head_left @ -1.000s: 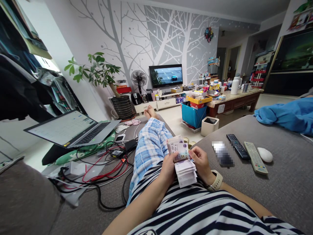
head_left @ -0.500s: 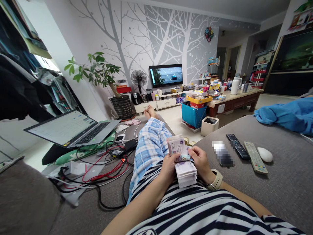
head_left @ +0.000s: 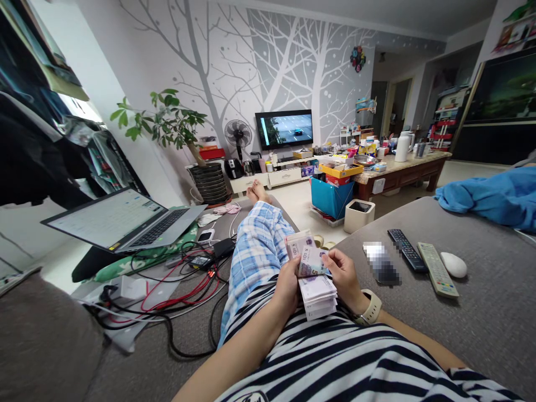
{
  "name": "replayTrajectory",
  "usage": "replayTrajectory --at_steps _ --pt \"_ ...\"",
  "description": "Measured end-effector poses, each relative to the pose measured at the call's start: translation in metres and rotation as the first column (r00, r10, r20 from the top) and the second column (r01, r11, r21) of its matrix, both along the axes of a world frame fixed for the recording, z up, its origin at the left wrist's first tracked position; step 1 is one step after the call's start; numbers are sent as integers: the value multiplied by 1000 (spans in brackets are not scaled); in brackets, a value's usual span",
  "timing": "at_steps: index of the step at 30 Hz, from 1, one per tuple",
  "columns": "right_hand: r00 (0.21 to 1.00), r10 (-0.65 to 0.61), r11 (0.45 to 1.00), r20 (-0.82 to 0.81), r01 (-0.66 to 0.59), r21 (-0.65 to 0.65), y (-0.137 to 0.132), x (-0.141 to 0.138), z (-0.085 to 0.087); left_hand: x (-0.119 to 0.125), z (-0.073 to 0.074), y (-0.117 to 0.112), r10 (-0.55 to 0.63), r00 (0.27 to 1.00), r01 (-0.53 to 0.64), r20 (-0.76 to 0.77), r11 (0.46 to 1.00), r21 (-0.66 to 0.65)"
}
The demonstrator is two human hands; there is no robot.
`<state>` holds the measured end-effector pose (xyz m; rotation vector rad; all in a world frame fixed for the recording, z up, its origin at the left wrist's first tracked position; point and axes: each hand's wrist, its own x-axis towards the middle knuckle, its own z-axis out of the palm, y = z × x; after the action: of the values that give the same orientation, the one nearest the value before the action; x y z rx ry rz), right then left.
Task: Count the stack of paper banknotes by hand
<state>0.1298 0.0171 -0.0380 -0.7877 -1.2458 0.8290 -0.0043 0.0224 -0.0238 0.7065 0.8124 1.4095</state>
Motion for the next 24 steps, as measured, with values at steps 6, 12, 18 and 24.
replayTrajectory --at_steps 6,12,18,24 --pt "999 36 999 -1 -36 33 -2 0 0 1 5 -5 -3 999 3 -39 1000 11" --pt "999 52 999 9 -52 16 -2 1 -3 1 8 -8 -13 998 13 -63 1000 5" --pt "998 64 998 19 -64 24 -4 1 -3 1 8 -8 -30 997 29 -69 999 -21" --pt "997 75 997 20 -75 34 -6 1 -1 0 10 -10 -26 993 27 -112 1000 9"
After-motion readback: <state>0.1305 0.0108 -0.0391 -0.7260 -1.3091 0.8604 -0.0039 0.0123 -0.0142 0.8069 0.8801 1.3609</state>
